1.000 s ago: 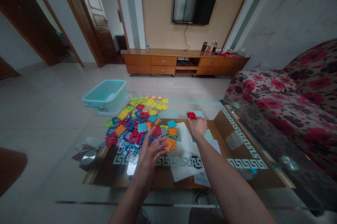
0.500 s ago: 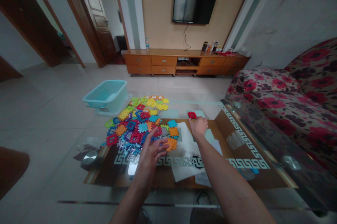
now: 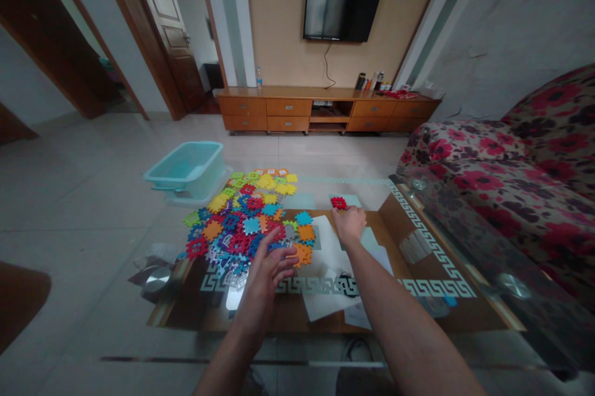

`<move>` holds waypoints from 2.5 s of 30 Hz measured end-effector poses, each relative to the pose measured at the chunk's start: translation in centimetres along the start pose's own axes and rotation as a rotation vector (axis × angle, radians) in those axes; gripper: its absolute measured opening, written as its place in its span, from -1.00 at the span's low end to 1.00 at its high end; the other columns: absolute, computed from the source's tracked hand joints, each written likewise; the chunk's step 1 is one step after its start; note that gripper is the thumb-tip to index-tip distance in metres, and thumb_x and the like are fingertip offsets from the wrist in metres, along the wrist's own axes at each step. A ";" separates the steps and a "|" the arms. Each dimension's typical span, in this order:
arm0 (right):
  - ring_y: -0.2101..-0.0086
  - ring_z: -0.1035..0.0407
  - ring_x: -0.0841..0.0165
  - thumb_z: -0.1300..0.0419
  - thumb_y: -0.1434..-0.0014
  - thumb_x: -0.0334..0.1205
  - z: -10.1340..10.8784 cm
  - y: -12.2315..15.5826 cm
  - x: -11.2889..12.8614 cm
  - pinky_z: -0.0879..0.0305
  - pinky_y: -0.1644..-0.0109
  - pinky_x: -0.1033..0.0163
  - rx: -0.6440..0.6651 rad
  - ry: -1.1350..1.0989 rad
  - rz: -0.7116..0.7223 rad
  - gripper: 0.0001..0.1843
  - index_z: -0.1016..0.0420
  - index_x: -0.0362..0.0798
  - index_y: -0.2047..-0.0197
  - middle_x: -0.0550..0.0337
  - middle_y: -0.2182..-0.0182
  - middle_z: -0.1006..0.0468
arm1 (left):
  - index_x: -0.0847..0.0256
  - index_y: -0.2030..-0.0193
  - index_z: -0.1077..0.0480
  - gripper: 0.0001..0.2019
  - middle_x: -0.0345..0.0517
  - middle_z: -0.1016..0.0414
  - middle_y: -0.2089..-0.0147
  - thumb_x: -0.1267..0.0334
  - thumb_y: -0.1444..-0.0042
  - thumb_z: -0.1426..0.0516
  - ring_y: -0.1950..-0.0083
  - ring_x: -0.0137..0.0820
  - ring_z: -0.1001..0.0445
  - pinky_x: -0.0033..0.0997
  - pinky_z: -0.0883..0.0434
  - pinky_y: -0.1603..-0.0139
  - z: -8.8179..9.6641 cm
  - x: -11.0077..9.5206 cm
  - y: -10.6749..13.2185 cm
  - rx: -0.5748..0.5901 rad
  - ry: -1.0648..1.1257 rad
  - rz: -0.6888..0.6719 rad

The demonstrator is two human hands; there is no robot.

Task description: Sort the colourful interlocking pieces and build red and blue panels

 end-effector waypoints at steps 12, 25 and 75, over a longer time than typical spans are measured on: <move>0.06 -0.40 0.00 -0.21 -0.13 -0.01 -0.1 -0.1 -0.3 -0.27 0.01 0.06 -0.014 -0.001 -0.012 -0.57 -0.55 -0.23 0.12 -0.23 0.11 -0.49 | 0.18 -0.34 -0.15 -0.20 0.05 -0.57 0.10 -0.11 -0.01 -0.24 0.09 -0.19 -0.54 -0.24 -0.36 0.08 -0.3 0.1 0.0 0.009 0.012 0.024; 0.07 -0.41 -0.02 -0.22 -0.13 0.00 -0.5 -0.2 -0.6 -0.26 0.00 0.04 -0.039 0.005 -0.018 -0.54 -0.55 -0.26 0.11 -0.27 0.13 -0.48 | 0.22 -0.34 -0.10 -0.20 0.04 -0.56 0.10 -0.12 -0.05 -0.20 0.09 -0.20 -0.54 -0.24 -0.35 0.07 -0.4 0.4 0.3 0.048 -0.012 0.021; 0.03 -0.35 -0.01 -0.21 -0.12 -0.01 -0.1 -0.2 -0.7 -0.19 -0.09 0.05 -0.036 -0.130 -0.018 -0.52 -0.51 -0.29 0.09 -0.33 0.09 -0.48 | 0.14 -0.24 -0.30 -0.41 0.08 -0.53 0.00 -0.13 -0.16 -0.11 0.01 -0.16 -0.51 -0.19 -0.34 -0.01 -0.2 0.5 0.2 0.097 -0.379 0.005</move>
Point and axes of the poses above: each hand's wrist, its own y-axis away from the middle knuckle, its own z-axis out of the back of the hand, x = y × z, the point moved 9 cm from there along -y, towards the middle knuckle
